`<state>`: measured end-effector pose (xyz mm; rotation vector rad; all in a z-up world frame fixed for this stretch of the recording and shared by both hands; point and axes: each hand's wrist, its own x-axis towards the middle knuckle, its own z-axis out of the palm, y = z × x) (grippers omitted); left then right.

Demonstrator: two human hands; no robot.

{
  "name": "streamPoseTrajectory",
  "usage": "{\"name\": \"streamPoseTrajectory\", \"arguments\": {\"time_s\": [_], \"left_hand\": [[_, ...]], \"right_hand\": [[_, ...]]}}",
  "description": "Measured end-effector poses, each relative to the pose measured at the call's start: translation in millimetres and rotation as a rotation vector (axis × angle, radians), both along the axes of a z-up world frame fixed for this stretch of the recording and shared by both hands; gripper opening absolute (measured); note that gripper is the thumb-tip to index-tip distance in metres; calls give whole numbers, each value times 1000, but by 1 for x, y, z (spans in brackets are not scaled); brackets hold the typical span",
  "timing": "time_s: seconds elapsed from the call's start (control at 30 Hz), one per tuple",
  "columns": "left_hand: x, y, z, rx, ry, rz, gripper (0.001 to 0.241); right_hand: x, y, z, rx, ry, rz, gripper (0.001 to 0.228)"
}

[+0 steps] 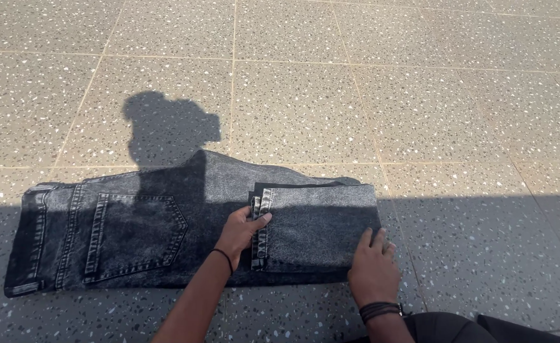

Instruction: The person folds a pair of grey washed denim jeans on a tiled surface.

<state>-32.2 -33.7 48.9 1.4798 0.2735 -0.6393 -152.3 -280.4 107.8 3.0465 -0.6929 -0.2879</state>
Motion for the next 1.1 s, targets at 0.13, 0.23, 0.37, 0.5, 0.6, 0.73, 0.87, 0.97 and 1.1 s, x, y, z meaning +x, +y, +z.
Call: {"name": "streamPoseTrajectory", "arguments": {"time_s": [0.13, 0.23, 0.37, 0.5, 0.6, 0.73, 0.87, 0.97, 1.1], "left_hand": [[5, -2, -4, 94, -27, -30, 34], [4, -2, -3, 135, -22, -37, 36], [4, -3, -8, 152, -46, -49, 36], [4, -4, -12, 133, -70, -37, 34], [2, -3, -11, 136, -85, -37, 32], [5, -4, -13, 127, -106, -33, 30], [2, -4, -13, 114, -118, -33, 30], [2, -5, -4, 133, -97, -36, 30], [1, -6, -12, 83, -81, -15, 30]], "right_hand": [[3, 1, -13, -93, -120, 108, 66], [3, -2, -32, -91, -206, 209, 64], [1, 1, -43, -219, -107, 221, 63], [-4, 8, -45, -288, -76, 213, 62], [-16, 12, -44, -348, 103, 263, 63], [-29, 11, -32, -221, 205, 342, 69], [-43, 13, -47, -128, 205, 298, 68], [-42, 27, -45, -209, 177, 289, 70], [-35, 39, -16, -164, 246, 260, 77]]}}
